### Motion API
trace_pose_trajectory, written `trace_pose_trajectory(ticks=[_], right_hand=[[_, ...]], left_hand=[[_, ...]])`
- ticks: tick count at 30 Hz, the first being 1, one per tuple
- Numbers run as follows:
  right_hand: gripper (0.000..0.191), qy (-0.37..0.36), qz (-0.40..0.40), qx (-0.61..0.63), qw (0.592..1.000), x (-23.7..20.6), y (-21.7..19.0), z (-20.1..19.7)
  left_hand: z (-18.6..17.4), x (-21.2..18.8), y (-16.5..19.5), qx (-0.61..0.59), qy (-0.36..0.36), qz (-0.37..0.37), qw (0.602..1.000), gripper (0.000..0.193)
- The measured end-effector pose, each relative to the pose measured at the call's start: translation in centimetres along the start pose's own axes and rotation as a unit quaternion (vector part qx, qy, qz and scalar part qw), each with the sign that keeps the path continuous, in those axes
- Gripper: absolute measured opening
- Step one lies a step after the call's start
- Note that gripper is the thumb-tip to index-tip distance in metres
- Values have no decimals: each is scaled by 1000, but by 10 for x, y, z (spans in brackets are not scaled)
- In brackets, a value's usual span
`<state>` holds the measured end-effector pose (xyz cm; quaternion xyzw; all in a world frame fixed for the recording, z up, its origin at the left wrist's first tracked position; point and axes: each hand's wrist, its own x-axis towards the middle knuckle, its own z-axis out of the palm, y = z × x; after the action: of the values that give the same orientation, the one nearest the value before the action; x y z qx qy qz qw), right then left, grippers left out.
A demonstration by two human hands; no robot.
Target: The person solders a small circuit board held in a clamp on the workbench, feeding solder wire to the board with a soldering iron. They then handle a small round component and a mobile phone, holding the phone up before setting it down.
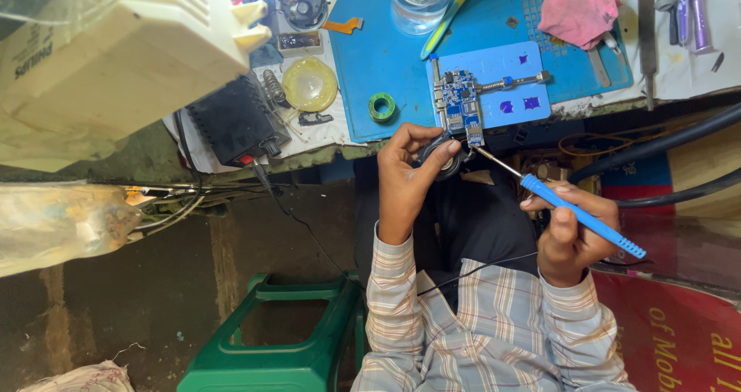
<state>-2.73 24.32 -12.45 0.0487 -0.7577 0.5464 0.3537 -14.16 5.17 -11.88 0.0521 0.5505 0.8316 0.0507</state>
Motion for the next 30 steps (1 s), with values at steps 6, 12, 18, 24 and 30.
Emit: trace_pose_trajectory(ticks=[6,12,18,24,30], right_hand=[[36,-9,0,-8,1000,1,-2,-1],[34,16,24,-31,999,-1,-5,1],[32,47,16,20,999,-1,-1,2],[31,26,19,-7,999,-4,1,-1],[32,18,13,1,1000,-1,1,0]], left_hand=[[0,1,1,1,-2,0,1000,24],[0,0,2,8,0,7,1000,24],[0,0,1,-1,1,0,1000,23],[-1,0,0,-1,0,0,1000,23],[-1,0,0,-3,-2,0,1000,23]])
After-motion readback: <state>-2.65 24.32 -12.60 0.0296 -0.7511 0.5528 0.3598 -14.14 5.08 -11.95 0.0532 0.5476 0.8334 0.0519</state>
